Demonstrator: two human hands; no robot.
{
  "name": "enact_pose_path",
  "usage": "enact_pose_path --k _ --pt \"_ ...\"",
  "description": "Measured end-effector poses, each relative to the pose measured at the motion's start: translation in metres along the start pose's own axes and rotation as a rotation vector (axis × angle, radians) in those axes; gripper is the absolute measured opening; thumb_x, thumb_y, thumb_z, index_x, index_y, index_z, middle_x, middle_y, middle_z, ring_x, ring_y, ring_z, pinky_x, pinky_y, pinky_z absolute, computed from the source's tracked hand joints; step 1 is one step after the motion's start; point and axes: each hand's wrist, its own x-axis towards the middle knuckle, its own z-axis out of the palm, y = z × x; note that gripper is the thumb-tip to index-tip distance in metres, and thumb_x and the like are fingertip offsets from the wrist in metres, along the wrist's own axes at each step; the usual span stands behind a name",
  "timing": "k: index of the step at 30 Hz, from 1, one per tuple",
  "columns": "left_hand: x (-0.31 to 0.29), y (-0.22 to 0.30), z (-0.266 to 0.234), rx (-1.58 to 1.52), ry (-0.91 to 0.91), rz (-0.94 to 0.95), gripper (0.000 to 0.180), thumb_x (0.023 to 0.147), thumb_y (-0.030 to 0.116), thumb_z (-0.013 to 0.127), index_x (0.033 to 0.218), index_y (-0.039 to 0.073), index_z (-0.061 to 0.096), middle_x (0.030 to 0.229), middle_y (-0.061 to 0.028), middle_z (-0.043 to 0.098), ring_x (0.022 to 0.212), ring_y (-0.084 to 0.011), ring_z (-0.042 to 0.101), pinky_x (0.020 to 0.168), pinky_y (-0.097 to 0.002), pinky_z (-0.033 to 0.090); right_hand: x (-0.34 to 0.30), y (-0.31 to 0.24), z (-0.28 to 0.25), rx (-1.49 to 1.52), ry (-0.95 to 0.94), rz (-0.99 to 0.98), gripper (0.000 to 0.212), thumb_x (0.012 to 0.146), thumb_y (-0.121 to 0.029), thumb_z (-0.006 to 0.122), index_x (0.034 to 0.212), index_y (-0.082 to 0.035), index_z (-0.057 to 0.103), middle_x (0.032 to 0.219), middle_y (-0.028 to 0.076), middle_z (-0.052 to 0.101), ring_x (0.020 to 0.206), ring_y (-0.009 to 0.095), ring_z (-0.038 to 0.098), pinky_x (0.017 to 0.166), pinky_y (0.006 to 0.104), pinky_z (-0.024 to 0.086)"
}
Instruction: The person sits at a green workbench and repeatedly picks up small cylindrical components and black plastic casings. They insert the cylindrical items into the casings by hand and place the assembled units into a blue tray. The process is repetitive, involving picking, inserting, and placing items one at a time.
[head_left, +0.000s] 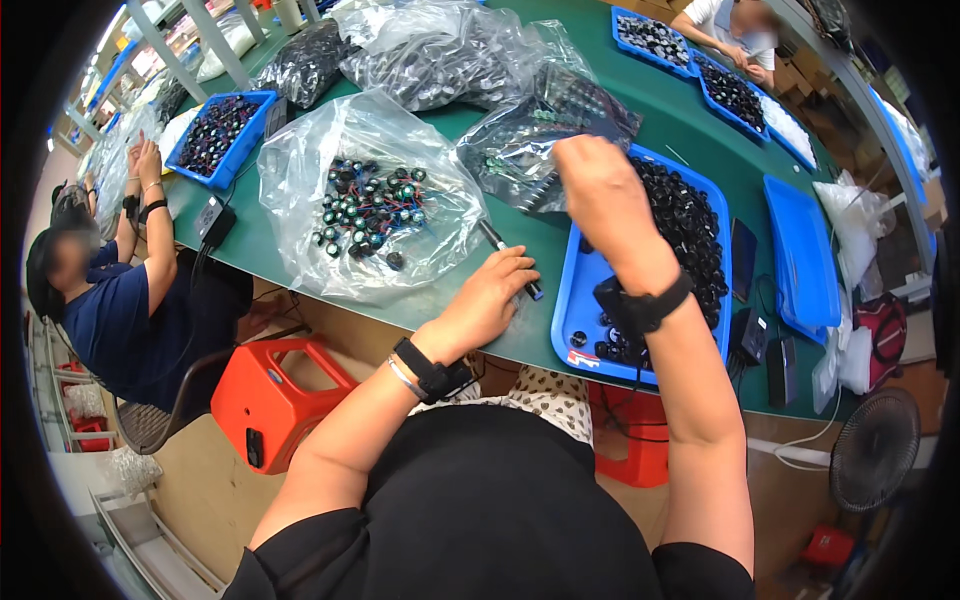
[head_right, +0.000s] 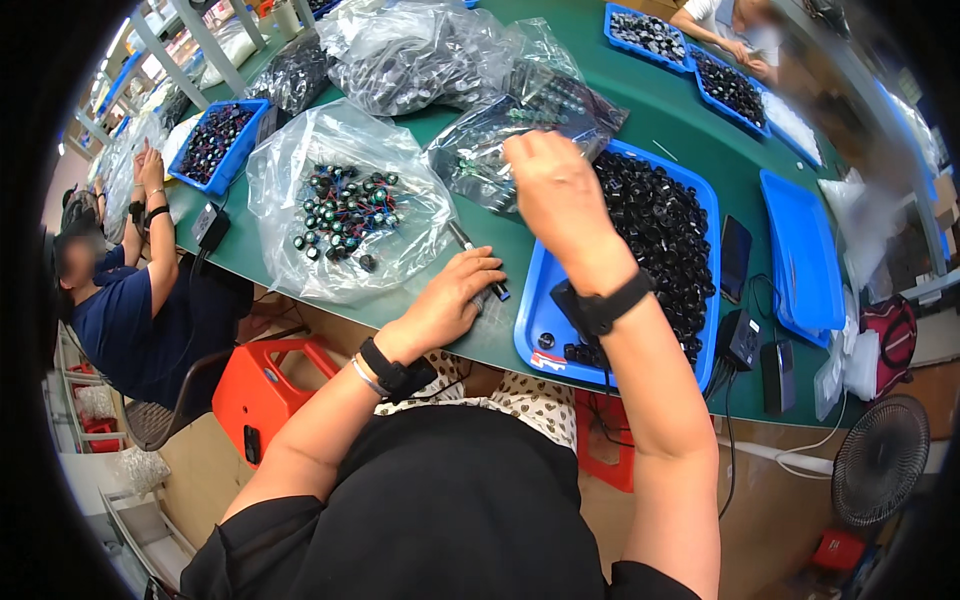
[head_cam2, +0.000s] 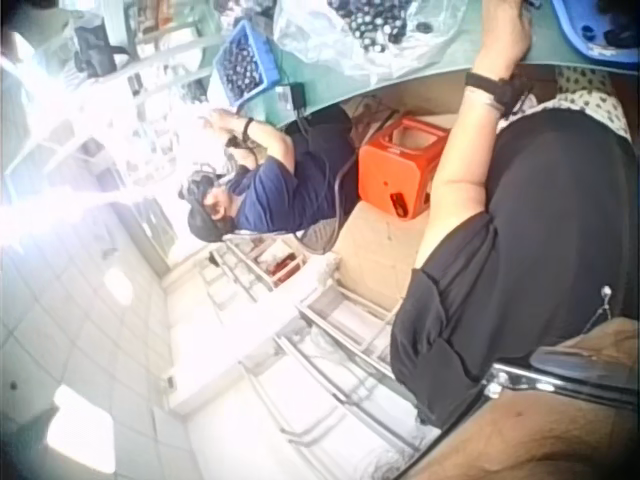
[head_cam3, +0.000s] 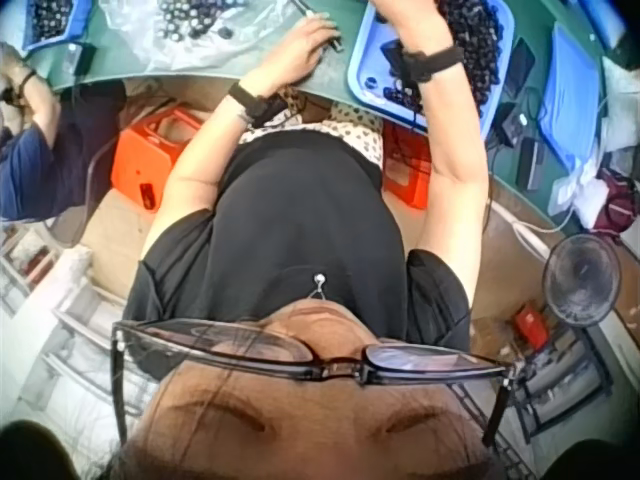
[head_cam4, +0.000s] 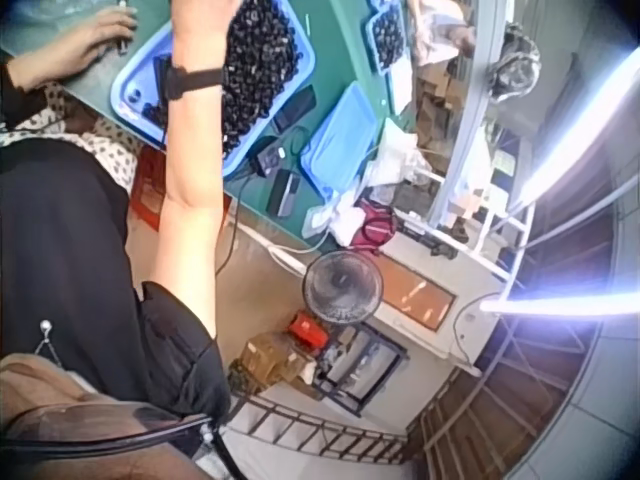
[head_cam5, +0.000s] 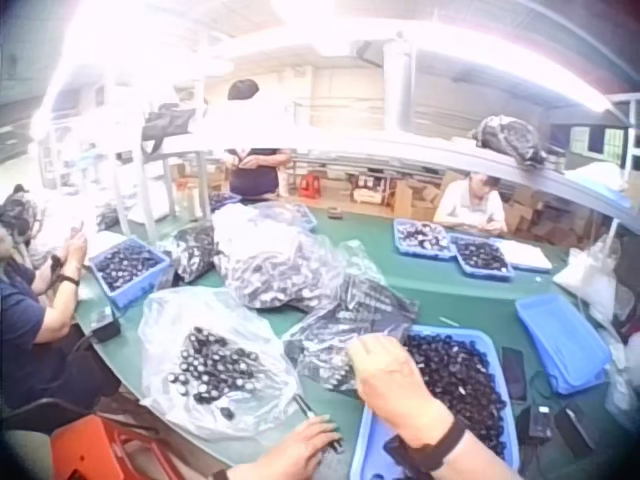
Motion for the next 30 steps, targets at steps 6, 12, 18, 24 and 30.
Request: enact_pose_path --k 6,12,18,24,30 --pt "0.019 -0.001 -0.005 -0.153 0.106 0.076 0.040 0.068 -0.013 0.050 0.103 0.001 0.062 0.119 -0.0150 0.059 0.120 -0.0350 0.048 0.103 -0.0423 0.039 -0.056 0.006 -0.081 0.412 0.141 0.687 0.026 0.092 -0.005 0.050 0.117 0.002 0.055 0.102 0.016 0.063 0.092 0.026 0.061 0.083 0.0319 0.047" --pt "0.044 0.057 0.022 -0.016 0.028 0.189 0.020 0.082 0.012 0.066 0.100 0.003 0.065 0.096 -0.0104 0.064 0.094 -0.0288 0.056 0.083 -0.0398 0.046 -0.151 -0.017 -0.091 0.775 0.181 1.082 0.027 0.098 -0.019 0.052 0.118 -0.001 0.055 0.088 -0.003 0.052 0.078 0.006 0.045 0.069 0.0212 0.039" --pt "0.050 0.069 0.063 0.154 -0.096 0.116 0.026 0.076 0.006 0.063 0.101 0.000 0.064 0.090 -0.0117 0.060 0.088 -0.0319 0.054 0.079 -0.0427 0.045 -0.178 -0.050 -0.085 0.996 0.105 1.248 0.026 0.102 -0.022 0.045 0.115 -0.004 0.057 0.074 -0.005 0.045 0.060 0.001 0.037 0.053 0.0158 0.030" --pt "0.045 0.068 0.060 -0.280 -0.032 -0.103 0.026 0.081 0.000 0.062 0.107 -0.002 0.060 0.094 -0.0100 0.066 0.087 -0.0229 0.063 0.076 -0.0353 0.051 -0.181 -0.056 -0.081 1.005 0.057 1.275 0.022 0.097 -0.019 0.055 0.110 -0.001 0.060 0.081 -0.001 0.058 0.067 0.003 0.047 0.061 0.0180 0.040" --pt "0.030 0.066 0.036 -0.981 -0.136 -0.489 0.038 0.088 0.001 0.063 0.124 -0.002 0.056 0.101 -0.0058 0.065 0.091 -0.0100 0.061 0.084 -0.0237 0.050 -0.178 -0.062 -0.075 0.961 0.000 1.165 0.021 0.096 -0.017 0.056 0.108 0.001 0.058 0.084 0.001 0.060 0.077 0.008 0.054 0.070 0.0233 0.045"
